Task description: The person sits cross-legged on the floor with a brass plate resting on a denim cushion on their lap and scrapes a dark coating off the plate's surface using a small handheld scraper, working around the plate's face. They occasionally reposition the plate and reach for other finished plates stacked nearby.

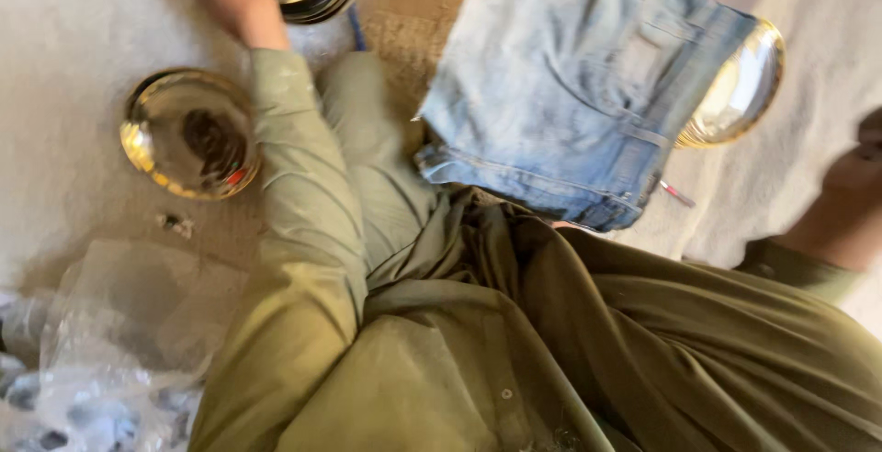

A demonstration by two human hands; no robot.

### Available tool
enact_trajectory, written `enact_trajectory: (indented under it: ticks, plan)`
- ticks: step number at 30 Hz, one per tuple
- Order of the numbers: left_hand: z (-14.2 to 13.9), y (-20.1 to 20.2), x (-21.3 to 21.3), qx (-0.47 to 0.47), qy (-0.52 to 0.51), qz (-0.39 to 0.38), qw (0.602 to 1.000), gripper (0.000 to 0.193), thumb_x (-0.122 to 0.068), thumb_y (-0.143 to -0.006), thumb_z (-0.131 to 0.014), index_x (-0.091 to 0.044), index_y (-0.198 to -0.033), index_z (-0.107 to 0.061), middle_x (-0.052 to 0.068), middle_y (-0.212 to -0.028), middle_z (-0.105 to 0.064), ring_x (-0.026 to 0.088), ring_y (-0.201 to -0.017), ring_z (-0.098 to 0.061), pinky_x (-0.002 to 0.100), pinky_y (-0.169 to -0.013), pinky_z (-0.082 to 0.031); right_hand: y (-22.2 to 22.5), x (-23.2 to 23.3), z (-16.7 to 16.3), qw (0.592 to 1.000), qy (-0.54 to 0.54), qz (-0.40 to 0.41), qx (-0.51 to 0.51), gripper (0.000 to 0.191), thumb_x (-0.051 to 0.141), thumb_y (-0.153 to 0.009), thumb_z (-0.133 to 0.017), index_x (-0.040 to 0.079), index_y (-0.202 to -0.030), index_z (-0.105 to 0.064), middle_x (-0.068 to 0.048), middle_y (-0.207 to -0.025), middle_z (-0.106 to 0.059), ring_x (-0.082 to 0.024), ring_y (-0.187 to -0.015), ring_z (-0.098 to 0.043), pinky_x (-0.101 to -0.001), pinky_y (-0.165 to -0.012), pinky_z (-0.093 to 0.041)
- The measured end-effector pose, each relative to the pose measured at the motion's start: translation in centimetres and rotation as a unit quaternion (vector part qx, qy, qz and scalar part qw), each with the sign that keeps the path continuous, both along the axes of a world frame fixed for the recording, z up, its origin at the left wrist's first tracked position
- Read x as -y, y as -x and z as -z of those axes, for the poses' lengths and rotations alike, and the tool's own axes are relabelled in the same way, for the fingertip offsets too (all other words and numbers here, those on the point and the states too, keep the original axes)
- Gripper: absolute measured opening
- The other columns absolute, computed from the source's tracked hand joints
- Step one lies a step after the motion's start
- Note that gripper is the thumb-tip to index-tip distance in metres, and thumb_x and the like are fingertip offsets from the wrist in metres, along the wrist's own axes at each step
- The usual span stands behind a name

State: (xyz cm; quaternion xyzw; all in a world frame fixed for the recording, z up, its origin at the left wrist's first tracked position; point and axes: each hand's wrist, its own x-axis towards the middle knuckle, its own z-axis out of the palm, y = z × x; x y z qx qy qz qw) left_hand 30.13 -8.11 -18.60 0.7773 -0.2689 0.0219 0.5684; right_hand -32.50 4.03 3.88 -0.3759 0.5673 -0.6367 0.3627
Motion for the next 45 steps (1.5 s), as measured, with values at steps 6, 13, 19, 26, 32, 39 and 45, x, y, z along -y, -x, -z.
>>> enact_trajectory:
  ticks: [6,13,19,26,32,39,45]
  plan:
    - [-0.6,2.2,0.2,-0.058,-0.152,0.0,0.987,0.048,-0.027,-0.087,-0.074,-0.008,-0.126,-0.054,0.018,-0.132,-0.055,0.037,-0.121,-0.058,0.05,-0.106,-0.048,7.1,0.4,8.2,0.992,0.016,0.106,0.065,0.041,0.038,-0.112,-0.063,-0.001,-0.124,-0.07,-0.006,-0.074,-0.056,-0.014,-0.055,-0.047,-0.0307,-0.049,-0.035]
    - [-0.4,3.9,0.2,-0.211,-0.046,0.146,0.965,0.069,-0.006,-0.09,-0.079,0.0,-0.141,-0.033,0.024,-0.15,-0.04,0.038,-0.137,-0.049,0.052,-0.121,-0.035,12.0,-1.0,17.9,0.971,-0.095,0.202,-0.089,0.035,0.022,-0.098,-0.085,-0.002,-0.117,-0.067,0.0,-0.077,-0.064,-0.006,-0.051,-0.048,-0.0238,-0.044,-0.038]
    - [-0.1,4.5,0.8,-0.29,-0.004,0.221,0.931,0.07,0.002,-0.095,-0.076,0.006,-0.148,-0.029,0.024,-0.15,-0.048,0.032,-0.137,-0.06,0.043,-0.119,-0.048,12.9,-0.6,24.6,0.944,-0.101,0.225,-0.219,0.037,0.012,-0.093,-0.093,-0.011,-0.112,-0.071,-0.003,-0.095,-0.068,-0.011,-0.084,-0.067,-0.0262,-0.074,-0.058]
    - [0.6,4.0,1.3,-0.294,0.004,0.186,0.938,0.08,-0.008,-0.093,-0.083,0.009,-0.149,-0.028,0.024,-0.152,-0.048,0.033,-0.139,-0.057,0.044,-0.119,-0.047,11.6,-0.5,25.0,0.964,-0.107,0.232,-0.071,0.026,0.001,-0.085,-0.088,-0.009,-0.098,-0.067,-0.011,-0.08,-0.073,-0.016,-0.07,-0.074,-0.0258,-0.063,-0.059]
    - [-0.5,3.7,0.9,0.049,-0.145,0.095,0.984,0.076,-0.032,-0.107,-0.08,0.001,-0.157,-0.033,0.026,-0.16,-0.038,0.041,-0.148,-0.037,0.046,-0.121,-0.035,12.8,-1.4,22.0,0.937,0.006,0.251,-0.244,0.025,-0.003,-0.096,-0.079,0.002,-0.086,-0.057,-0.003,-0.079,-0.058,-0.012,-0.067,-0.056,-0.0273,-0.06,-0.047]
    - [-8.8,9.6,-0.7,0.114,0.076,0.202,0.97,0.037,-0.023,-0.118,-0.06,-0.006,-0.151,-0.056,0.011,-0.156,-0.061,0.027,-0.144,-0.058,0.04,-0.125,-0.043,10.4,-2.4,6.1,0.715,0.246,0.286,-0.589,0.015,-0.008,-0.099,-0.078,0.003,-0.091,-0.071,-0.005,-0.083,-0.065,-0.012,-0.065,-0.052,-0.0275,-0.053,-0.037]
    - [-17.3,18.7,-2.8,0.0,0.144,0.345,0.928,0.023,-0.018,-0.112,-0.048,0.001,-0.11,-0.061,0.014,-0.104,-0.069,0.022,-0.096,-0.066,0.033,-0.092,-0.056,-0.3,-2.7,-1.2,0.911,0.229,0.276,-0.204,0.013,-0.008,-0.093,-0.074,0.002,-0.099,-0.069,-0.003,-0.085,-0.065,-0.011,-0.069,-0.056,-0.0252,-0.061,-0.045]
